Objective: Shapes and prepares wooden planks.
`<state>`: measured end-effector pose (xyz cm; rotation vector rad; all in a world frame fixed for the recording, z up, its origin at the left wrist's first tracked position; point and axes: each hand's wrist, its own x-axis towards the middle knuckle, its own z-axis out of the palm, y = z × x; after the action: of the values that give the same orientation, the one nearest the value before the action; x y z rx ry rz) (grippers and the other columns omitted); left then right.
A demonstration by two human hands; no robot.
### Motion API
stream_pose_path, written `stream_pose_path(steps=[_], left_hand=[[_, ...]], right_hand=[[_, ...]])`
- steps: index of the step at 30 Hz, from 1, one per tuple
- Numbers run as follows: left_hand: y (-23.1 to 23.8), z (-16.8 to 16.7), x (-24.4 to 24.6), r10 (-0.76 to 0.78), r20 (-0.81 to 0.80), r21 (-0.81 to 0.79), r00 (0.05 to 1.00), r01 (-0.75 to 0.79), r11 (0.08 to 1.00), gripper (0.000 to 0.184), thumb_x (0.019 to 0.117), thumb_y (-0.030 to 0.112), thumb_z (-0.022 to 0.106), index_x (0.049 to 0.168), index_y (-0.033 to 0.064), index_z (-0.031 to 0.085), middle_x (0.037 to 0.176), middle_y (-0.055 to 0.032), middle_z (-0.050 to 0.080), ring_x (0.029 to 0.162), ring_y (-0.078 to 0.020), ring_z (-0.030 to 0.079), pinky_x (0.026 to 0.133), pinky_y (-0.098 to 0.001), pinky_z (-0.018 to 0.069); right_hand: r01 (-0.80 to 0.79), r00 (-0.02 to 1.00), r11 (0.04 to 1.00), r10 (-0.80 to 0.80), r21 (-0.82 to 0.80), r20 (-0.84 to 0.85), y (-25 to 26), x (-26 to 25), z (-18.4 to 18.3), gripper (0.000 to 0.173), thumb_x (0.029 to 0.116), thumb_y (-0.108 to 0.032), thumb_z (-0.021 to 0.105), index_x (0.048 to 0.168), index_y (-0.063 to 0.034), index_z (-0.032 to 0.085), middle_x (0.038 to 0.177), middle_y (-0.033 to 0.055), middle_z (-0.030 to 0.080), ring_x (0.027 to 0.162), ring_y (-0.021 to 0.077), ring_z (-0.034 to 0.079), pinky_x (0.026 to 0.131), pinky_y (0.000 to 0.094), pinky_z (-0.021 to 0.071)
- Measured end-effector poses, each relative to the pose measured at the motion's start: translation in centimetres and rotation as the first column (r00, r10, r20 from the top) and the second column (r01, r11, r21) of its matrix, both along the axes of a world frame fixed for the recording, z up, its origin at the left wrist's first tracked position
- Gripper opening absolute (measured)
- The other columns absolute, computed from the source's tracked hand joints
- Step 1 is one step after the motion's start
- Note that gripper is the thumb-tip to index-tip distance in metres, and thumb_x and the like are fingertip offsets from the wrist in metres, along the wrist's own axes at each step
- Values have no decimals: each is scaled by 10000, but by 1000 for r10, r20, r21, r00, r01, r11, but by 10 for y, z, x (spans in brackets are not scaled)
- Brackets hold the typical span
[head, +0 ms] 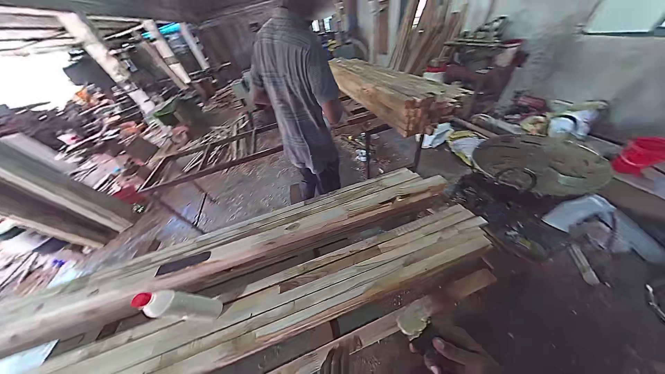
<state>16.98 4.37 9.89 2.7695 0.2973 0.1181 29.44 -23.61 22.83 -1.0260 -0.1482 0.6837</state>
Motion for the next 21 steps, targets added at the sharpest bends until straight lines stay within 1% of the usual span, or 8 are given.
stream_pose_path(steps=[2,5,7,9,11,14,18,21], left_hand=[[5,20,44,-178,-237,-35,955,175,984,721,975,479,624,1592,173,414,1621,-87,430,1505,-310,384,1224,-528,332],[10,-28,84,-342,-208,5,917,350,937,629,981,343,644,1541,110,480,1497,-194,540,1363,-382,538,1136,-555,435],[10,-46,83,-399,-144,107,906,415,904,523,967,138,660,1476,86,553,1365,-249,622,1198,-431,646,999,-583,534],[3,-35,85,-388,-284,72,877,423,903,637,938,47,664,1544,112,475,1415,-267,582,1228,-460,621,1002,-618,513],[5,-6,101,-356,-474,-52,805,379,924,645,952,124,663,1557,115,439,1434,-252,571,1284,-449,590,1065,-631,476],[7,-9,104,-319,-485,-71,815,326,943,681,888,229,743,1514,106,506,1461,-240,555,1373,-432,510,1171,-617,354],[-5,-21,96,-204,-491,75,847,275,958,777,849,171,787,1548,151,447,1433,-190,599,1362,-427,526,1131,-619,399],[8,-10,117,-305,-608,-139,733,280,950,884,753,205,870,1538,127,471,1385,-240,621,1291,-456,583,1080,-663,440]], right_hand=[[194,981,980,-194,-47,2,-11,-33,10,233,1033,-222,517,1111,-116,710,948,97,755,662,120,678,575,252,566],[428,880,873,-462,-235,-112,-19,-87,21,269,1029,-256,474,1048,-98,691,836,36,729,626,84,656,540,216,545],[508,820,825,-551,-247,-155,-26,-123,13,311,1031,-310,504,1157,-66,651,887,83,728,644,115,669,547,236,558],[584,766,780,-622,-225,-166,-31,-149,5,290,1048,-279,468,1156,-57,619,942,112,738,700,149,700,615,267,589],[629,732,750,-660,-202,-171,-35,-160,-3,320,1082,-250,401,1172,-45,629,1022,147,738,740,173,709,647,287,598],[650,692,711,-700,-271,-177,-44,-157,-13,350,1107,-228,363,1175,-22,637,1003,148,742,743,184,716,657,300,607],[613,746,732,-660,-297,-85,-60,-119,-32,328,1090,-190,401,1166,4,655,961,116,728,754,179,698,678,322,607],[561,802,770,-596,-306,-30,-71,-75,-45,309,1082,-174,459,1248,29,623,1026,127,713,796,201,701,729,357,618]])
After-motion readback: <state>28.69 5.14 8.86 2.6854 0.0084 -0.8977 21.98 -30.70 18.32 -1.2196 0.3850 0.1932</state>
